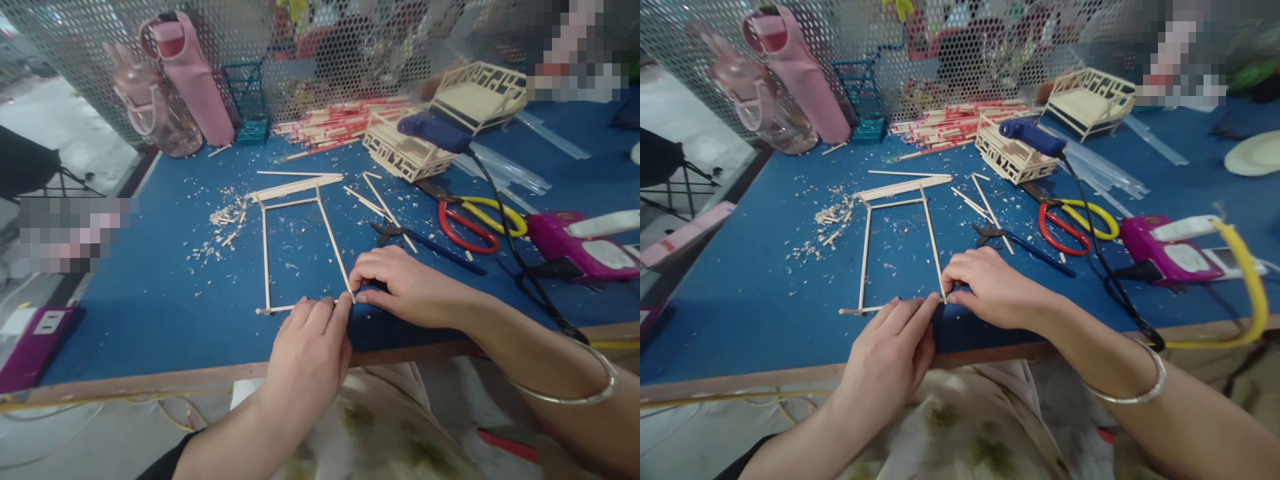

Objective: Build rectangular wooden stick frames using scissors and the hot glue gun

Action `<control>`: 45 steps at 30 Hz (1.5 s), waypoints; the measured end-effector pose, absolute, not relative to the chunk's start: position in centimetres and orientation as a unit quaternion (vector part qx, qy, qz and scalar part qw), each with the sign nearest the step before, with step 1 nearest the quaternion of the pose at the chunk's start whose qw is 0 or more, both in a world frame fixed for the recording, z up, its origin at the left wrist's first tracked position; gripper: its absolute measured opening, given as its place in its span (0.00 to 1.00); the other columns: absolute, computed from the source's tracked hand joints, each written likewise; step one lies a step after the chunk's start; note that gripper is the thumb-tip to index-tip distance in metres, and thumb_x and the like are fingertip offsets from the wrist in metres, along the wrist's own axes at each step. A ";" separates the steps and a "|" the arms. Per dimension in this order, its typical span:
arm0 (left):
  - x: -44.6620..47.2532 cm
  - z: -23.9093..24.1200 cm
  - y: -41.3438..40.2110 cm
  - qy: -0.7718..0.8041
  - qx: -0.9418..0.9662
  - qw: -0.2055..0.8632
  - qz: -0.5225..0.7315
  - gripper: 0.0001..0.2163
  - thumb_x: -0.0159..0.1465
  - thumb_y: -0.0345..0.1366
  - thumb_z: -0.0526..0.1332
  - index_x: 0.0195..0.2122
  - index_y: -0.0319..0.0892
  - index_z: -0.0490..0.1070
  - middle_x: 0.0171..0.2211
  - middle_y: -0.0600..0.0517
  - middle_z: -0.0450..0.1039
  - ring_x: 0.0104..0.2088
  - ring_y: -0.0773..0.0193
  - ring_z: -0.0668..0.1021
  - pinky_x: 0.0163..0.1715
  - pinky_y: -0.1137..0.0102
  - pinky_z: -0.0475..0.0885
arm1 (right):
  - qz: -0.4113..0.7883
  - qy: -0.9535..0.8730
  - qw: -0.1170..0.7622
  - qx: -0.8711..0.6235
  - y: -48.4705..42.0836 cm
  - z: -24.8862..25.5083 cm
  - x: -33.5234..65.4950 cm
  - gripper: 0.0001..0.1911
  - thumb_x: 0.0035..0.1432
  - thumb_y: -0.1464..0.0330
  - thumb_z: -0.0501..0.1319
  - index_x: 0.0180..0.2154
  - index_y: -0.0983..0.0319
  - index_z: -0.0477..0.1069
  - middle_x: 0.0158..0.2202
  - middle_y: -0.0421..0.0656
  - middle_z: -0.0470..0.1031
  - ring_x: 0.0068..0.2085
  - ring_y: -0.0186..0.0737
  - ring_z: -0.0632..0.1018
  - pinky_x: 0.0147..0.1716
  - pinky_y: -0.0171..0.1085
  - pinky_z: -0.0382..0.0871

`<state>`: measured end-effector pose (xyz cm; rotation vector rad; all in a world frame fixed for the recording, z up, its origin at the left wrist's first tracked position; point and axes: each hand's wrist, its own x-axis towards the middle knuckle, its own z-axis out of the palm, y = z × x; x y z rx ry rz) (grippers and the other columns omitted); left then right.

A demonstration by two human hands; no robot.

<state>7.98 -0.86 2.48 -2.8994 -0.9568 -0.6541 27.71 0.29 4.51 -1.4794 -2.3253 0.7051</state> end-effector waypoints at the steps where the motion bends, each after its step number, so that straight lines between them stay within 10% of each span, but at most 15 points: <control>1: 7.8 2.5 -0.8 -0.305 -0.927 0.007 -0.218 0.19 0.62 0.25 0.51 0.54 0.34 0.64 0.36 0.47 0.76 0.34 0.59 0.75 0.39 0.62 0.76 | 0.237 -0.810 0.151 -0.514 0.2 4.5 27.7 0.03 0.58 0.73 0.59 0.33 0.61 0.70 0.34 0.41 0.75 0.39 0.41 0.72 0.43 0.43 0.60; 7: 7.3 2.2 -0.4 -0.322 -0.905 0.011 -0.279 0.22 0.64 0.23 0.47 0.60 0.34 0.54 0.33 0.48 0.78 0.32 0.62 0.78 0.32 0.68 0.75 | 0.203 -0.789 0.261 -0.519 -1.2 4.1 28.0 0.08 0.59 0.74 0.54 0.36 0.59 0.70 0.35 0.43 0.76 0.38 0.40 0.75 0.42 0.43 0.66; 12: 7.5 2.0 -0.4 -0.358 -0.890 -0.013 -0.283 0.06 0.66 0.30 0.54 0.42 0.39 0.68 0.28 0.50 0.76 0.29 0.61 0.78 0.28 0.69 0.73 | 0.077 -0.515 0.556 -0.648 -4.5 2.3 27.1 0.06 0.57 0.66 0.58 0.39 0.55 0.68 0.32 0.43 0.73 0.34 0.42 0.75 0.37 0.44 0.70; 18: 7.3 1.3 -0.1 -0.312 -0.890 -0.046 -0.328 0.06 0.63 0.28 0.59 0.28 0.41 0.70 0.29 0.52 0.79 0.30 0.63 0.78 0.34 0.68 0.74 | 0.106 -0.397 0.625 -0.664 -4.8 1.4 26.7 0.05 0.53 0.65 0.60 0.34 0.55 0.68 0.28 0.41 0.70 0.30 0.42 0.73 0.34 0.44 0.69; 34: 7.0 1.3 0.0 -0.275 -0.908 -0.001 -0.316 0.11 0.63 0.23 0.53 0.42 0.37 0.72 0.38 0.46 0.79 0.36 0.60 0.80 0.43 0.60 0.76 | 0.013 -0.712 0.405 -0.573 -4.9 1.8 26.1 0.11 0.60 0.69 0.55 0.35 0.57 0.77 0.30 0.43 0.76 0.33 0.41 0.74 0.34 0.42 0.66; 45: 7.1 1.3 0.1 -0.280 -0.920 -0.034 -0.272 0.11 0.64 0.24 0.52 0.43 0.35 0.72 0.36 0.44 0.76 0.33 0.59 0.76 0.32 0.63 0.76 | 0.005 -0.806 0.255 -0.534 -4.2 2.1 26.0 0.13 0.64 0.70 0.53 0.40 0.57 0.78 0.25 0.41 0.71 0.29 0.39 0.67 0.32 0.41 0.55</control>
